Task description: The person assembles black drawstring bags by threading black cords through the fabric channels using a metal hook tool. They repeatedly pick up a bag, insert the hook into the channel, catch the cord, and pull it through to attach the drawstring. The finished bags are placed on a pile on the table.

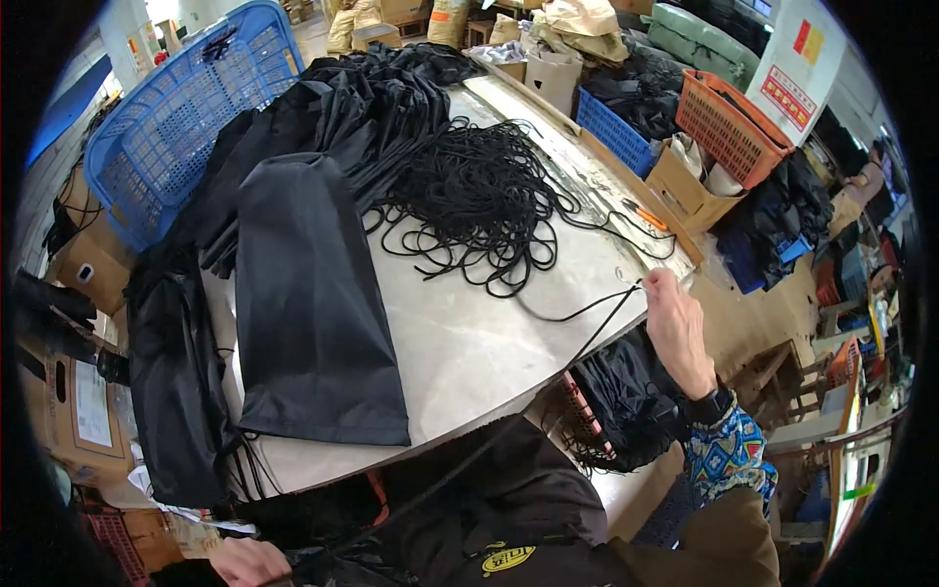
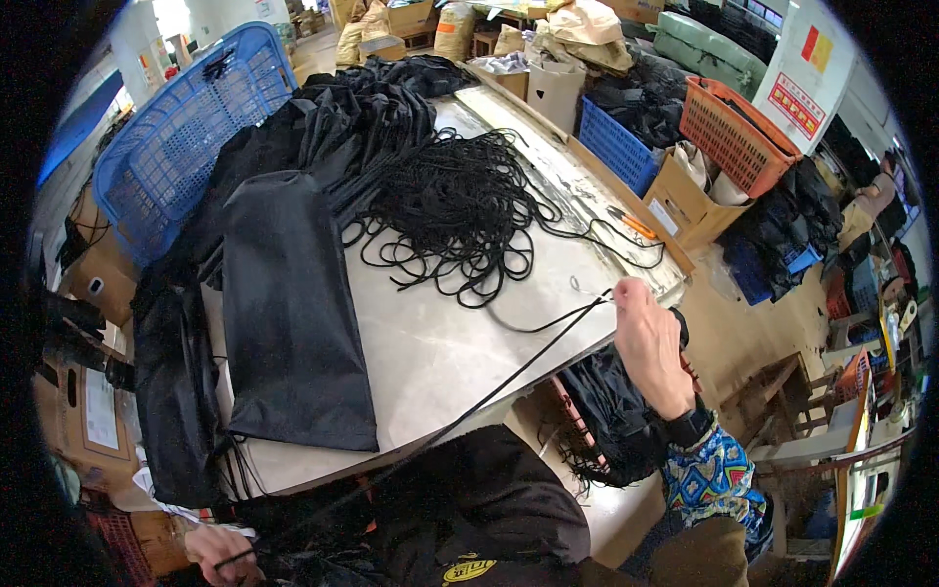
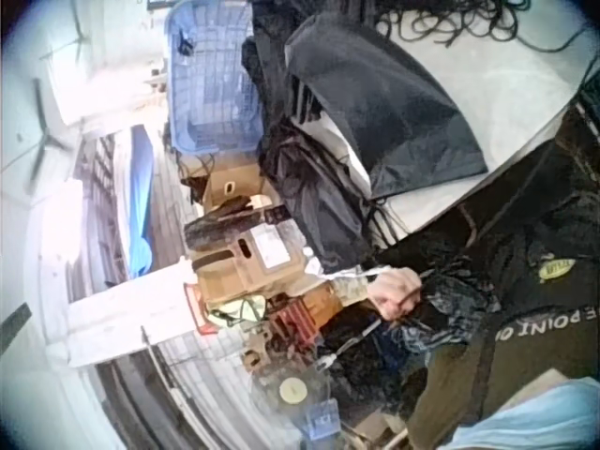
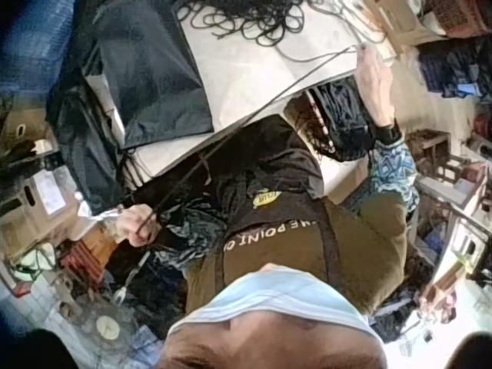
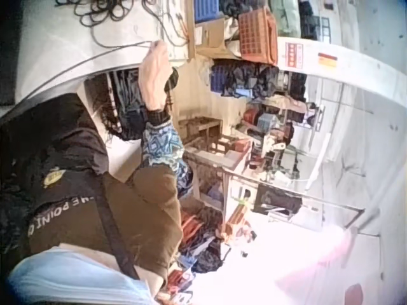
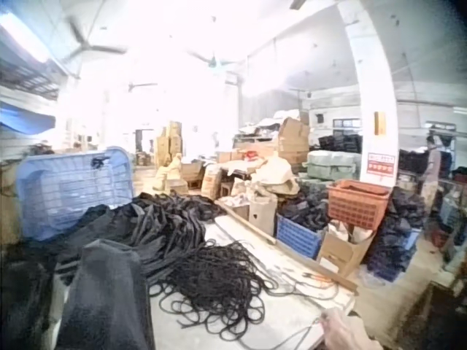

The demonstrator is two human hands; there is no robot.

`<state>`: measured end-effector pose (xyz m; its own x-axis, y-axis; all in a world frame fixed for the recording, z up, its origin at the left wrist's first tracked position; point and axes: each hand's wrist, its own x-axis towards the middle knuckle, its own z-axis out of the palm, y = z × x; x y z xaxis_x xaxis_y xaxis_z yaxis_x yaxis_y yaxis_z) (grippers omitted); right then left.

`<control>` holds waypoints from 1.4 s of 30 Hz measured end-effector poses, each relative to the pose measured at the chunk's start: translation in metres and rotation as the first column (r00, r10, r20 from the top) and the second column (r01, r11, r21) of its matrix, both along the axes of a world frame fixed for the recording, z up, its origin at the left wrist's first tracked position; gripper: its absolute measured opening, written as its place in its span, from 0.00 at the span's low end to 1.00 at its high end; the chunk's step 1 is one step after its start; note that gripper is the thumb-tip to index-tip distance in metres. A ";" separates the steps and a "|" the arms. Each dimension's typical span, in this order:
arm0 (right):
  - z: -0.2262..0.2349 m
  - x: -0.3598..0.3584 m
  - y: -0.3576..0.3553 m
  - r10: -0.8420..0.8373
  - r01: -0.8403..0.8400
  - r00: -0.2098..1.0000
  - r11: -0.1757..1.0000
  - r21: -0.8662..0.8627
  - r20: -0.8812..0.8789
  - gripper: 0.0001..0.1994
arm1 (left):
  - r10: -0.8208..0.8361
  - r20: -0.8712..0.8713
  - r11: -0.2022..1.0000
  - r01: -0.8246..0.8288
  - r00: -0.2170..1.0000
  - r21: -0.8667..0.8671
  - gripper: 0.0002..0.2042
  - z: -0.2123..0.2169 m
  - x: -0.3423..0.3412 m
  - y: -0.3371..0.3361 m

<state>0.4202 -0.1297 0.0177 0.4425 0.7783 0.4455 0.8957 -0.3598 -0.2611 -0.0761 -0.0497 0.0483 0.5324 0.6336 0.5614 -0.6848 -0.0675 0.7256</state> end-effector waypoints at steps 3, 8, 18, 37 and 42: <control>0.008 -0.052 0.010 0.382 -0.455 0.874 0.860 -0.231 -0.300 0.11 | 0.196 -0.700 0.940 -0.335 0.687 -0.066 0.07 0.005 0.030 -0.026; 0.031 -0.142 0.006 0.615 -0.900 0.174 0.416 0.129 -0.769 0.12 | -0.055 -0.790 0.989 -0.076 0.611 -0.128 0.06 0.001 0.148 -0.019; 0.028 -0.086 0.000 0.408 -0.623 0.581 0.780 -0.063 -0.704 0.09 | -0.034 0.088 0.751 0.083 0.996 -0.655 0.13 -0.053 0.058 -0.003; 0.007 -0.156 0.005 0.409 -0.737 0.328 0.674 0.040 -0.852 0.15 | 0.160 -0.582 0.835 -0.424 0.797 -0.351 0.11 -0.062 0.151 -0.023; 0.008 -0.155 0.002 0.503 -0.702 0.476 0.711 0.033 -0.721 0.19 | 0.043 -0.570 0.799 -0.370 0.821 -0.474 0.11 -0.057 0.148 -0.025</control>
